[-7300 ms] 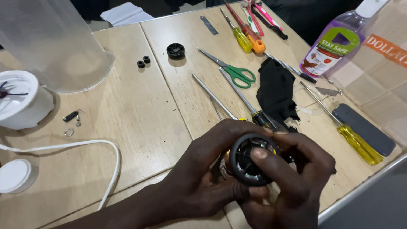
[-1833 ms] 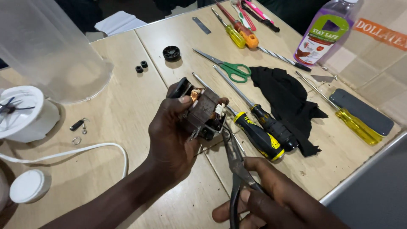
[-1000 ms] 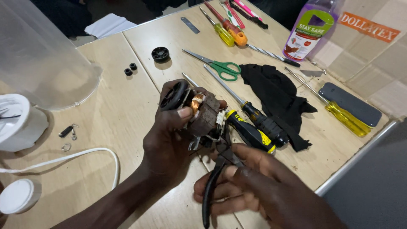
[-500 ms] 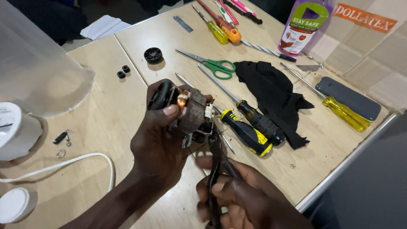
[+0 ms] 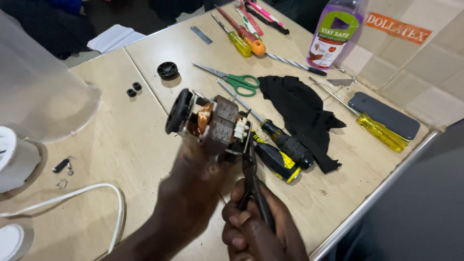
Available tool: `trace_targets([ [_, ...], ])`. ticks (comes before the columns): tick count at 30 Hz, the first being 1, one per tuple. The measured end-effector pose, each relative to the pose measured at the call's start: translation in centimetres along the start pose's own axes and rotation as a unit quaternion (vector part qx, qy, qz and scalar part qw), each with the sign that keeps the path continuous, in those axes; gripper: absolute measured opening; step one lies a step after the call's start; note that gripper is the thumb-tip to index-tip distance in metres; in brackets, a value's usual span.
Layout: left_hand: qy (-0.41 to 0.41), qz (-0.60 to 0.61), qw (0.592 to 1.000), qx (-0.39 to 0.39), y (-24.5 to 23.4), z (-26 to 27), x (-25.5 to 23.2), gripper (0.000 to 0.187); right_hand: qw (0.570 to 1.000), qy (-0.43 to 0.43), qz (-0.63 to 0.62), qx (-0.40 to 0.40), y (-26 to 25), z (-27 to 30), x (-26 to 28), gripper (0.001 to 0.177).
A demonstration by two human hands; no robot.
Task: Repairing an electric motor from a blender using various hand tools
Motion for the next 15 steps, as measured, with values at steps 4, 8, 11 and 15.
trace_targets([
  [4,-0.009,0.033,0.998,0.048,3.0,0.7,-1.3,0.049,0.998,-0.019,-0.064,0.013,0.6,0.5,0.3,0.040],
  [8,-0.104,-0.064,0.991,-0.060,2.7,1.2,-1.8,0.077,0.994,-0.012,-0.068,0.087,-0.6,0.0,0.5,0.046],
  [11,-0.167,-0.034,0.985,0.000,3.4,1.4,-1.2,0.025,0.974,-0.011,-0.028,0.223,1.7,0.8,0.8,0.024],
  [15,-0.150,-0.019,0.984,0.092,4.9,1.8,-1.7,0.036,0.972,-0.009,-0.033,0.231,3.6,1.3,0.0,0.033],
])
Point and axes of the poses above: each hand's wrist, its own z-axis away from the middle knuckle, its own y-axis out of the palm, x = y × z, the point moved 9 cm from there along -z, towards the middle knuckle, and after that the axes turned 15 degrees about y, right-handed, at the moved point
